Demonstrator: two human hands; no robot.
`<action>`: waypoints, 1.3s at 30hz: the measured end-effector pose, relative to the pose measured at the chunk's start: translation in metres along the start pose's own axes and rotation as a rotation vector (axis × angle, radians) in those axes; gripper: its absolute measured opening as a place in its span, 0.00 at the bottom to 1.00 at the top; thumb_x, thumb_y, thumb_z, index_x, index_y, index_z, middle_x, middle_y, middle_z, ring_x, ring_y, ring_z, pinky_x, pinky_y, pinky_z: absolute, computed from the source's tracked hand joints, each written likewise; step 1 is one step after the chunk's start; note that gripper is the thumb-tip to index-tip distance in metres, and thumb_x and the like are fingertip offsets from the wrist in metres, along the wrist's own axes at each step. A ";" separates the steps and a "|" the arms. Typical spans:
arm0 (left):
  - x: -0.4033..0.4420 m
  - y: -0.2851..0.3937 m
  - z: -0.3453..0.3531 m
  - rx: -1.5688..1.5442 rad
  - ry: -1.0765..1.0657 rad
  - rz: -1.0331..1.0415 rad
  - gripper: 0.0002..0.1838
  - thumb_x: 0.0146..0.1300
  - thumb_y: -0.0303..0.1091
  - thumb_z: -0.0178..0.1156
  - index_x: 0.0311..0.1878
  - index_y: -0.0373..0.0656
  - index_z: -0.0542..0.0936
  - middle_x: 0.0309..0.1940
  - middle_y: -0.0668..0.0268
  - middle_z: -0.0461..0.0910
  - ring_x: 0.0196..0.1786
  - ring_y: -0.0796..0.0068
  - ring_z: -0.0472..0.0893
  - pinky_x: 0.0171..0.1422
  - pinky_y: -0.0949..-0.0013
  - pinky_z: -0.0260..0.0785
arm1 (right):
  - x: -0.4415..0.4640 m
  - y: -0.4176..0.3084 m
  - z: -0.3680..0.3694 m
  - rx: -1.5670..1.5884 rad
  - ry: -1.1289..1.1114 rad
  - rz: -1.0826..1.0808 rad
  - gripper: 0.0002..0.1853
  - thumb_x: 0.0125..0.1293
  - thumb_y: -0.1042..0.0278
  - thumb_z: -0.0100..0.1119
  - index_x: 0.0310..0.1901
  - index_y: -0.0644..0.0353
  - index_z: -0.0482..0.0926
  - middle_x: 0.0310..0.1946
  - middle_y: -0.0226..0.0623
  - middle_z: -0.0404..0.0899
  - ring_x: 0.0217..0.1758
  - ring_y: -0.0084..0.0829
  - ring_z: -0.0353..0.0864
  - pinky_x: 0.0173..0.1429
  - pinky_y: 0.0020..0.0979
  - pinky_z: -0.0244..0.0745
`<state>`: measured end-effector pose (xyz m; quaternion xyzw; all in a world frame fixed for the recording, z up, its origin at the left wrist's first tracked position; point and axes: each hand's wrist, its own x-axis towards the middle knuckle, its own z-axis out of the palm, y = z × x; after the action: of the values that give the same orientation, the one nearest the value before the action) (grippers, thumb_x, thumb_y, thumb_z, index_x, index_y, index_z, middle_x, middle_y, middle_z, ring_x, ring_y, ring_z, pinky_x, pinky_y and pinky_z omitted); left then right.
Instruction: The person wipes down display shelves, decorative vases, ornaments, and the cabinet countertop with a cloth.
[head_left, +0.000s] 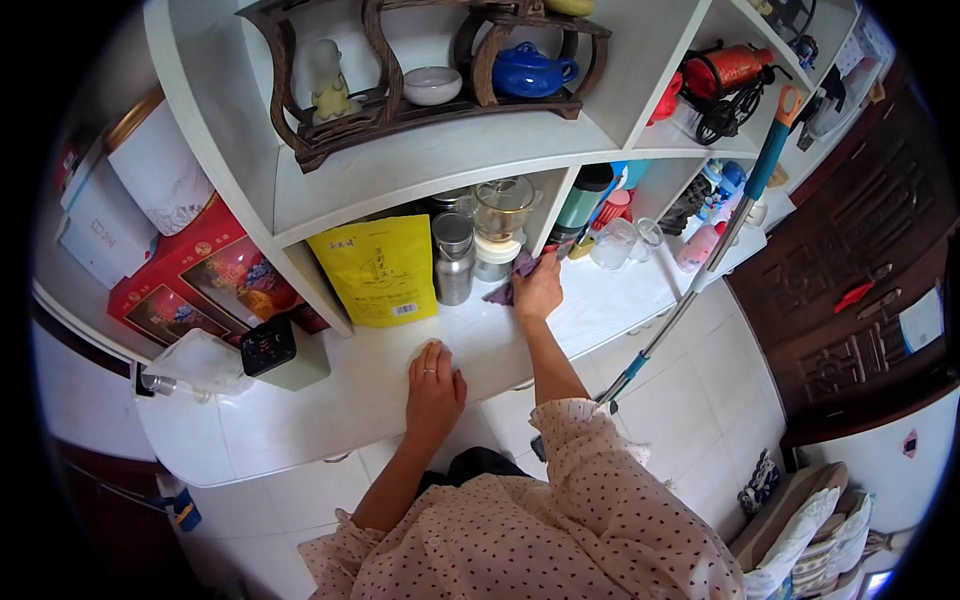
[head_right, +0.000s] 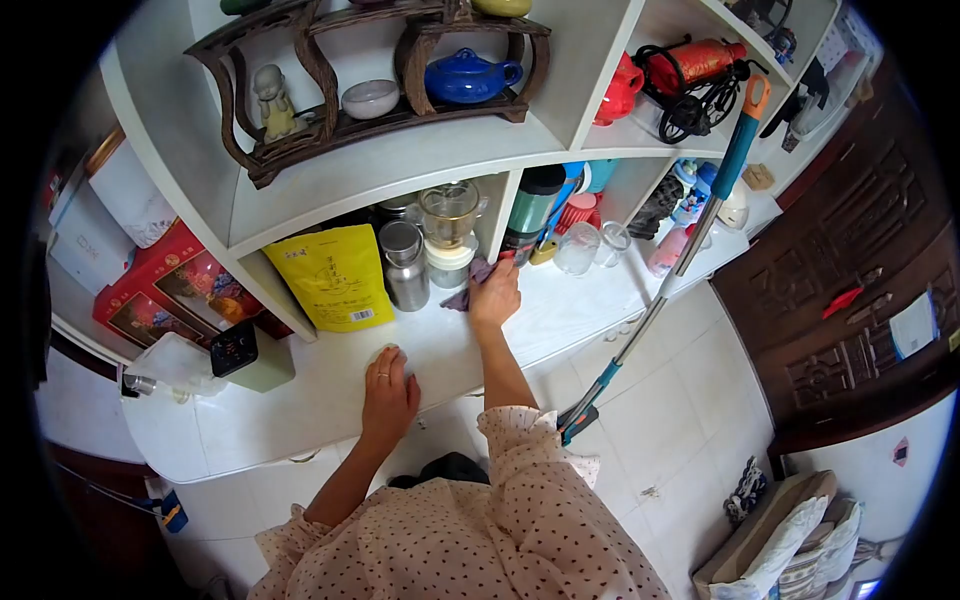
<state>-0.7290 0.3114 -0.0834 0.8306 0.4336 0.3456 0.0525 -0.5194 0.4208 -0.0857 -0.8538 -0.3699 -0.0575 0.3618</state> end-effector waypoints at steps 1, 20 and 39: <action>0.001 0.000 0.000 0.003 -0.010 -0.008 0.20 0.56 0.27 0.56 0.51 0.29 0.70 0.54 0.47 0.70 0.60 0.48 0.68 0.67 0.51 0.58 | 0.000 -0.001 -0.002 0.014 0.008 -0.007 0.28 0.40 0.64 0.74 0.41 0.55 0.67 0.38 0.36 0.74 0.43 0.42 0.77 0.43 0.41 0.72; -0.001 -0.001 0.000 -0.008 -0.006 0.003 0.22 0.54 0.24 0.58 0.54 0.29 0.68 0.56 0.47 0.67 0.60 0.47 0.68 0.67 0.51 0.58 | 0.002 0.002 -0.011 0.075 -0.006 0.045 0.26 0.49 0.64 0.66 0.48 0.53 0.63 0.44 0.40 0.74 0.42 0.48 0.79 0.40 0.47 0.74; 0.002 0.001 0.003 0.050 0.031 0.028 0.18 0.56 0.26 0.55 0.50 0.29 0.70 0.53 0.46 0.70 0.59 0.48 0.69 0.65 0.51 0.59 | 0.006 -0.014 -0.046 0.351 0.068 -0.099 0.16 0.51 0.56 0.66 0.35 0.57 0.75 0.27 0.40 0.80 0.30 0.44 0.80 0.37 0.39 0.72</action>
<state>-0.7254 0.3124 -0.0845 0.8320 0.4314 0.3482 0.0202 -0.5166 0.4005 -0.0418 -0.7559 -0.4034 -0.0387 0.5142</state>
